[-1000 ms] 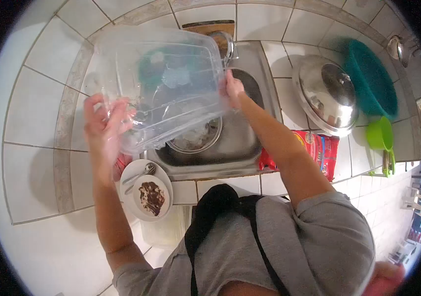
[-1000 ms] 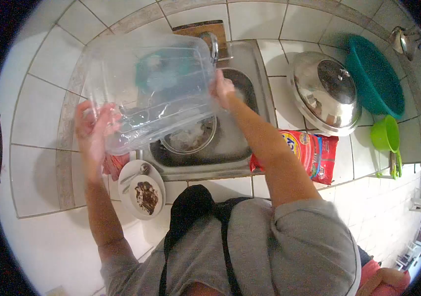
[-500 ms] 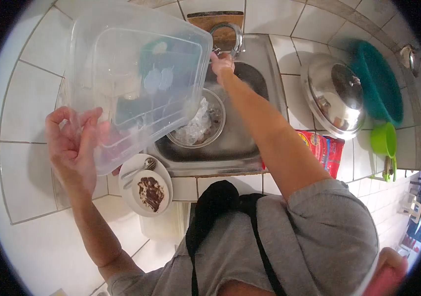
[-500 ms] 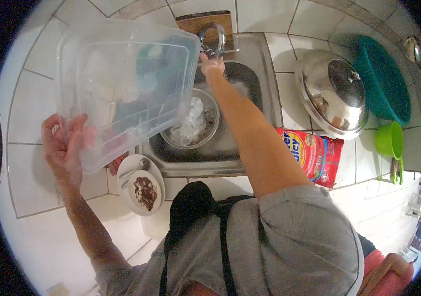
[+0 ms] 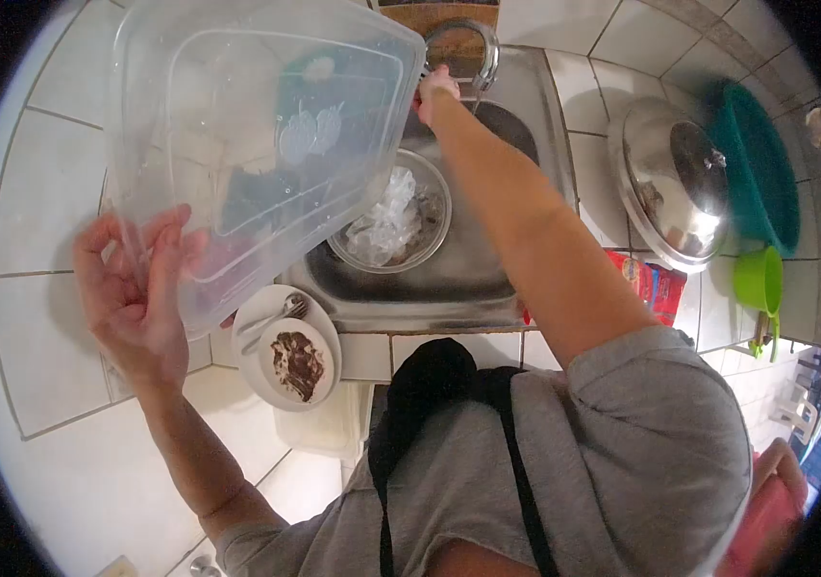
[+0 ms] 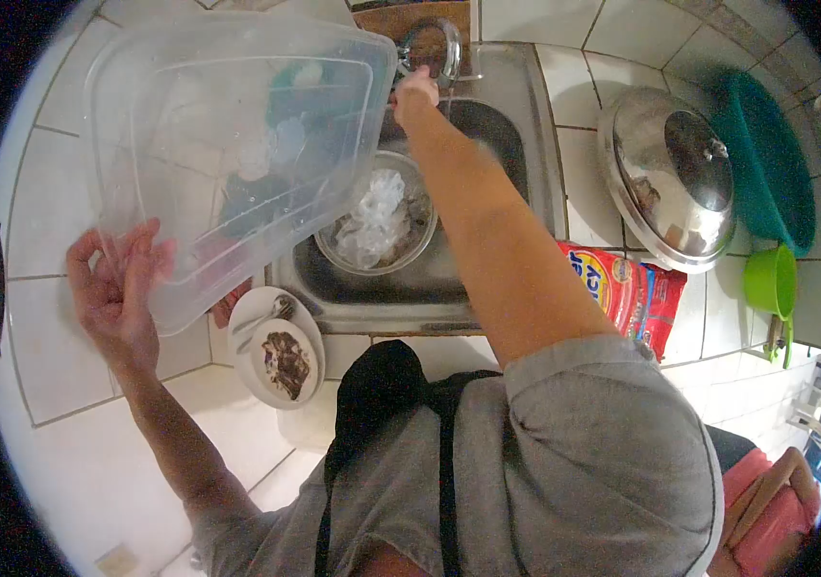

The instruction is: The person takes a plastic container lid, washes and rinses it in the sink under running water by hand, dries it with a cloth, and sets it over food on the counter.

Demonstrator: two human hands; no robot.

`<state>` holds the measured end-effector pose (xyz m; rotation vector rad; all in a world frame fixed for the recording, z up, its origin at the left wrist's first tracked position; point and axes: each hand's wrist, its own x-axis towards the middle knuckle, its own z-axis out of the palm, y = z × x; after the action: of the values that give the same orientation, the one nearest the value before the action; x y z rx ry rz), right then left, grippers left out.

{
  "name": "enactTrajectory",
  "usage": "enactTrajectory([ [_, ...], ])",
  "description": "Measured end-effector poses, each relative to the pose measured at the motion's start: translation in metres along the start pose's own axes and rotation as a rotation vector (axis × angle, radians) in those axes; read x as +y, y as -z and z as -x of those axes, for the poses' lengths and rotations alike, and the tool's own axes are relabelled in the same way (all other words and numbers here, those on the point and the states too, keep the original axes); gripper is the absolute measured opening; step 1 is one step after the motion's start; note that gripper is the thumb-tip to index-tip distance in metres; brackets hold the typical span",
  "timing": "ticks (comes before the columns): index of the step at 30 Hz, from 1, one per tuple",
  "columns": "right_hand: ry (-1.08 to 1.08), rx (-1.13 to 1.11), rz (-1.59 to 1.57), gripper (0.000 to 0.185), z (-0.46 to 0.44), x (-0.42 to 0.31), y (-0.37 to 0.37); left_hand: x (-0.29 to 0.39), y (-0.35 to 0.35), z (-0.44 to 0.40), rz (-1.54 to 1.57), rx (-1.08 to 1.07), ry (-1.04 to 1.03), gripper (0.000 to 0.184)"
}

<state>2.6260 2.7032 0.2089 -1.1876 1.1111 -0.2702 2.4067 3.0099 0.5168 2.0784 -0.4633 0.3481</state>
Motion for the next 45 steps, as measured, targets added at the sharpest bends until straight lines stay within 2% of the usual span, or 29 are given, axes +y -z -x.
enactTrajectory([
  [2,-0.202,-0.138,-0.476,0.04,0.023,-0.017,0.013,-0.001,0.0,0.0,0.018,-0.017,0.001,0.026],
  [5,-0.311,-0.298,-0.528,0.038,0.008,-0.008,0.021,-0.005,-0.002,0.001,0.039,0.02,-0.037,0.026],
  [6,-0.308,-0.302,-0.529,0.038,0.015,-0.009,0.029,-0.003,-0.001,0.001,0.04,0.023,-0.041,0.026],
  [8,-0.085,-0.406,-0.031,0.037,0.041,-0.004,0.058,0.001,0.001,0.004,0.029,-0.01,-0.005,0.027],
  [9,-0.082,-0.407,-0.03,0.037,0.043,-0.001,0.075,0.0,0.004,0.005,0.03,-0.007,-0.006,0.027],
  [11,0.639,-0.555,0.656,0.045,0.044,0.007,0.114,-0.002,0.013,0.011,0.008,-0.098,0.013,0.03],
  [13,0.735,-0.532,0.637,0.058,0.093,-0.017,0.165,0.005,0.015,0.02,-0.13,-0.14,-0.007,0.029],
  [15,1.218,-0.351,0.731,0.058,0.111,-0.033,0.198,0.012,0.015,0.027,-0.267,-0.18,-0.032,0.029],
  [16,1.217,-0.348,0.731,0.058,0.129,-0.043,0.208,0.015,0.013,0.03,-0.305,-0.212,-0.099,0.028],
  [19,1.584,-0.32,0.6,0.051,0.177,-0.078,0.236,0.026,0.007,0.033,-0.369,-0.24,-0.212,0.028],
  [21,1.18,-0.678,0.722,0.046,0.195,-0.093,0.254,0.03,0.003,0.031,-0.395,-0.234,-0.257,0.028],
  [22,1.184,-0.671,0.72,0.046,0.193,-0.094,0.259,0.028,0.0,0.027,-0.311,-0.22,-0.383,0.028],
  [24,0.954,-0.947,0.793,0.035,0.185,-0.096,0.268,0.035,-0.002,0.024,-0.226,-0.205,-0.516,0.029],
  [25,0.958,-0.942,0.788,0.035,0.186,-0.092,0.272,0.044,-0.003,0.025,-0.23,-0.278,-0.333,0.025],
  [27,1.128,-0.859,0.663,0.021,0.193,-0.087,0.276,0.039,-0.004,0.019,-0.234,-0.35,-0.154,0.021],
  [28,1.13,-0.854,0.659,0.021,0.2,-0.084,0.277,0.025,-0.003,0.009,-0.454,-0.372,-0.12,0.026],
  [30,1.338,-0.707,0.871,0.018,0.213,-0.081,0.279,0.017,0.0,0.006,-0.676,-0.392,-0.102,0.032],
  [32,1.318,-0.74,0.841,0.018,0.206,-0.076,0.282,0.025,-0.001,0.018,-0.344,-0.504,0.068,0.024],
  [33,1.303,-0.789,0.816,0.018,0.199,-0.071,0.281,0.024,-0.002,0.016,-0.342,-0.51,0.06,0.024],
  [34,1.508,-0.594,0.778,0.017,0.193,-0.059,0.276,0.013,0.0,0.013,-0.378,-0.487,-0.003,0.026],
  [35,1.503,-0.586,0.779,0.017,0.186,-0.049,0.27,-0.003,0.005,0.01,-0.413,-0.467,-0.064,0.029],
  [36,1.496,-0.733,0.726,0.018,0.178,-0.045,0.265,-0.046,0.03,0.0,-0.707,-0.517,-0.063,0.037],
  [38,1.378,-0.905,0.73,0.02,0.19,-0.059,0.278,-0.054,0.031,-0.002,-0.925,-0.584,0.045,0.055],
  [39,1.454,-0.824,0.573,0.022,0.174,-0.043,0.274,-0.029,0.016,0.006,-0.845,-0.622,0.142,0.063],
  [40,1.746,-0.584,0.338,0.026,0.15,-0.019,0.259,-0.105,0.032,-0.003,-0.469,-0.449,0.148,0.029],
  [41,1.384,-0.716,0.623,0.03,0.166,-0.031,0.267,-0.062,0.019,-0.001,-0.71,-0.526,0.059,0.033],
  [42,1.485,-0.675,0.774,0.035,0.171,-0.038,0.268,-0.016,0.007,0.002,-0.946,-0.591,-0.047,0.037],
  [44,1.582,-0.82,0.648,0.038,0.138,-0.029,0.229,-0.039,0.01,0.001,-0.558,-0.433,0.144,0.044],
  [45,1.378,-0.917,0.997,0.045,0.161,-0.055,0.236,-0.027,0.012,0.002,-0.512,-0.56,0.174,0.041],
])
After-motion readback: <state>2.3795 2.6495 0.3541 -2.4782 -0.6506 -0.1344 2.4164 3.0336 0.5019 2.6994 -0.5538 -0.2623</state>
